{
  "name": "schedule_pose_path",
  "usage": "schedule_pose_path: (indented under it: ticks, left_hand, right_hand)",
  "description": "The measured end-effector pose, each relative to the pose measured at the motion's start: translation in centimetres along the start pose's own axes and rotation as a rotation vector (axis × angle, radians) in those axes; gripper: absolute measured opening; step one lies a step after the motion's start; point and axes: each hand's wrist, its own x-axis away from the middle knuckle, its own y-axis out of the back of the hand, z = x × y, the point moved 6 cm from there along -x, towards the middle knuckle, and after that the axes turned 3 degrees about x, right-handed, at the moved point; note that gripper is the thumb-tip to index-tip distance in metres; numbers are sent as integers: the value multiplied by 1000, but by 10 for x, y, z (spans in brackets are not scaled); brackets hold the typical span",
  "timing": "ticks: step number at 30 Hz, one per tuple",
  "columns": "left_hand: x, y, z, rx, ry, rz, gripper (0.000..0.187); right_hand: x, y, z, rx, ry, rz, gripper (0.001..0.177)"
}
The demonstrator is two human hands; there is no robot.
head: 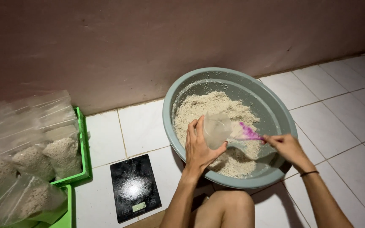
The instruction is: Manually filling small plastic bags with grain from a large basin, weighing each bag on a digital scale, and organizing them into a tray.
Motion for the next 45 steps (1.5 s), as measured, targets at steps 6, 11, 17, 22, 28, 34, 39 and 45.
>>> schedule_pose_path:
  ticks: [6,11,17,22,28,34,39,45]
  left_hand:
    - [0,1,-4,-109,-81,-16,106]
    - [2,-1,-4,-121,-78,21,107]
    - [1,-2,-5,-155,-92,35,112]
    - [1,-5,-1,-175,-95,29,115]
    - [0,-8,2,-198,-93,32,117]
    - [2,-3,-3,-210,-101,4,111]
    - [0,-4,-3,-196,-84,30,113]
    - [-2,2,-8,-84,-24,56,111]
  right_hand:
    - [28,63,50,-137,134,-152,33]
    - [56,74,88,-94,199,-187,31]
    - [74,70,118,130,310,-278,26]
    - [81,62,119,215,497,-398,20]
    - [94,52,128,319,699,-534,16]
    - [102,46,128,447,775,-643,17]
    - [93,35,117,655,785,-698,21]
    - [123,46,146,534,865,-753,10]
